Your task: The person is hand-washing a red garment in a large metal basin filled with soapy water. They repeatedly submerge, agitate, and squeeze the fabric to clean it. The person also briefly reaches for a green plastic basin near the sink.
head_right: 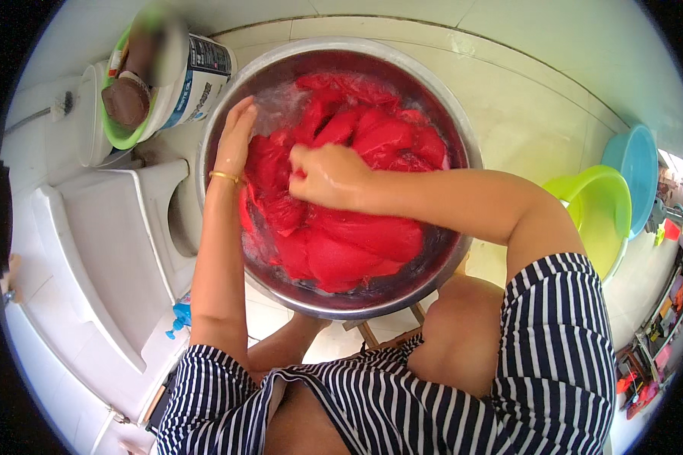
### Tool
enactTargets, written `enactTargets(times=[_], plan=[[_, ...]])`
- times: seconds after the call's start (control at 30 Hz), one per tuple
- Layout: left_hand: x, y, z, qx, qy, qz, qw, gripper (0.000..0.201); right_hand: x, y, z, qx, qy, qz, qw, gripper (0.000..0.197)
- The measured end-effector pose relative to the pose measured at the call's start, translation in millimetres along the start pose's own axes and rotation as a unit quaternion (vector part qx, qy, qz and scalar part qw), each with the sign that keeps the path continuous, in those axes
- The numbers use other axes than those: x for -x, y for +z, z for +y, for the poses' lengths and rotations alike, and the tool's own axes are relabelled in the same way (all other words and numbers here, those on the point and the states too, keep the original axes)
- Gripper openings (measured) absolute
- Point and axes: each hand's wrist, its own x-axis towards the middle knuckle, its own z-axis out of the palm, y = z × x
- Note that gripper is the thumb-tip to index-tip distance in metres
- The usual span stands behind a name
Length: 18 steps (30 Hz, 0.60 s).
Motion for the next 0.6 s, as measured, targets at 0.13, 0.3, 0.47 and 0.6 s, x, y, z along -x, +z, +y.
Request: enactTargets(times=[0.13, 0.3, 0.47, 0.6], plan=[[21, 23, 22, -0.144, 0.129, -0.136, 0.972, 0.078, 45, -21, -38, 0.110, -0.226, -0.070, 0.965, 0.019], [53, 39, -14, -0.349, 0.134, -0.264, 0.889, 0.074, 88, -53, -30, 0.117, -0.379, -0.135, 0.908, 0.018], [106, 36, -30, -0.473, 0.180, -0.267, 0.820, 0.055, 117, -68, -21, 0.214, -0.133, -0.150, 0.956, 0.020], [97, 49, -61, -0.498, 0.204, -0.128, 0.833, 0.070, 98, -37, 5, 0.280, -0.062, -0.018, 0.958, 0.045]])
